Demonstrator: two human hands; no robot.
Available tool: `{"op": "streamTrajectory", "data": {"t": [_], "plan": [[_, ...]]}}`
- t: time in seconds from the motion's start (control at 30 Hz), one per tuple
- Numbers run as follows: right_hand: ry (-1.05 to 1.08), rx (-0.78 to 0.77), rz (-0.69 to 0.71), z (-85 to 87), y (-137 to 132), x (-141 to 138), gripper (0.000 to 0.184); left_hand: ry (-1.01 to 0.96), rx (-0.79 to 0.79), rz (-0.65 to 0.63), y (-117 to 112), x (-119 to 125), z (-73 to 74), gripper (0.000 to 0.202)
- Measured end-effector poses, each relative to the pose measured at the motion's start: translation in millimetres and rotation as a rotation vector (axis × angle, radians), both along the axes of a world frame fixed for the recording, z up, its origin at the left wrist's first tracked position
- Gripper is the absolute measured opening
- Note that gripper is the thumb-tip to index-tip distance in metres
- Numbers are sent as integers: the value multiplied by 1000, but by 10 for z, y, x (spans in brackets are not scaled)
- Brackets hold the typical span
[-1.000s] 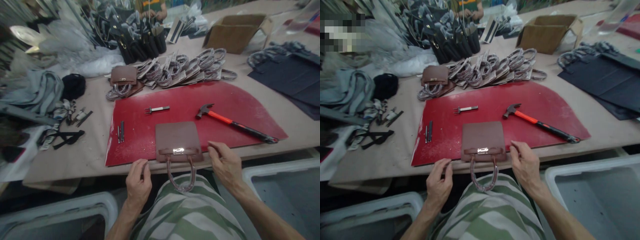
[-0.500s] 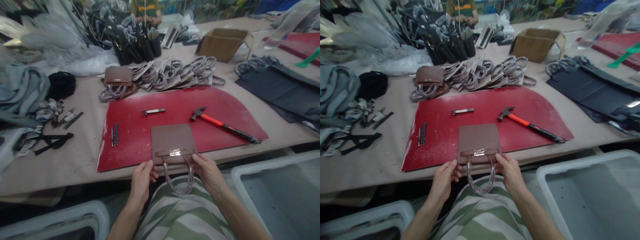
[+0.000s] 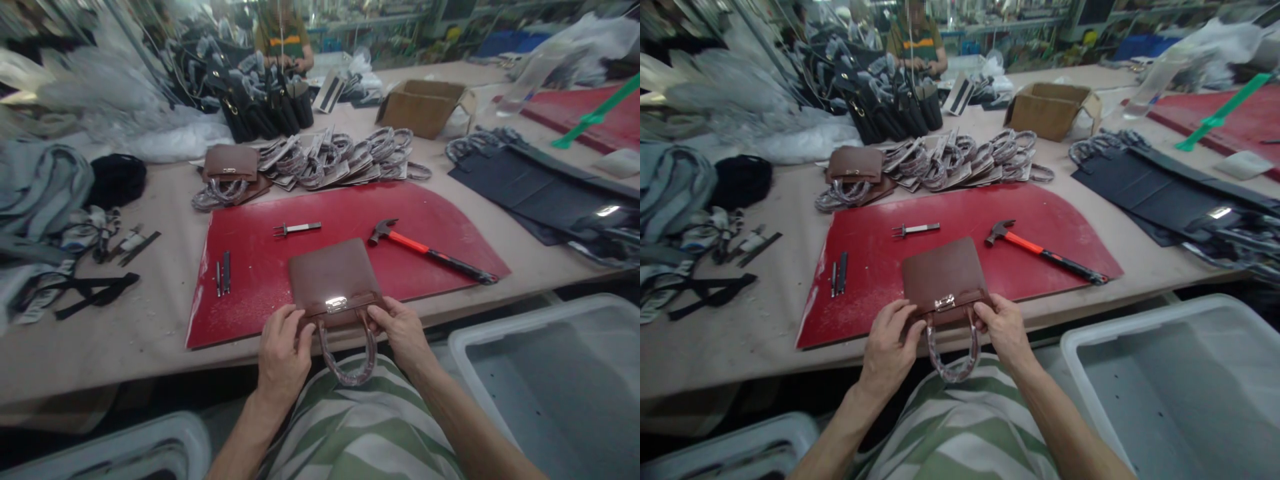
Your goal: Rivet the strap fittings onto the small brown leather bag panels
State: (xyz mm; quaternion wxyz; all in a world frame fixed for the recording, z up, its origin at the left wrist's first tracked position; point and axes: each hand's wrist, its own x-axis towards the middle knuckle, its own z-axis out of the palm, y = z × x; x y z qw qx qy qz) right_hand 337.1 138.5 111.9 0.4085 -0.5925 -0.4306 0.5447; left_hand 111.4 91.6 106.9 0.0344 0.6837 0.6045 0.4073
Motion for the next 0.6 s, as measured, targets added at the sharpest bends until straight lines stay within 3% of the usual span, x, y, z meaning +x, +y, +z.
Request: {"op": "streamTrajectory", "data": {"t": [0.17,0.27,0.33,0.43,0.6], "plan": [[-532,128,105,122,218,40,20,263,-133,-127,359,10,10,13],[-1000,244,166,203,263,64,14,430,-109,-156,424,-9,26,4],[-1195,417,311,230,286,73,16,516,-51,-178,410,-14,33,2],[-1137,660,561,230,374,80,23,641,7,-195,362,10,37,7],[-1149,783,855,244,592,97,22,798,-1,-187,323,55,26,18]]}}
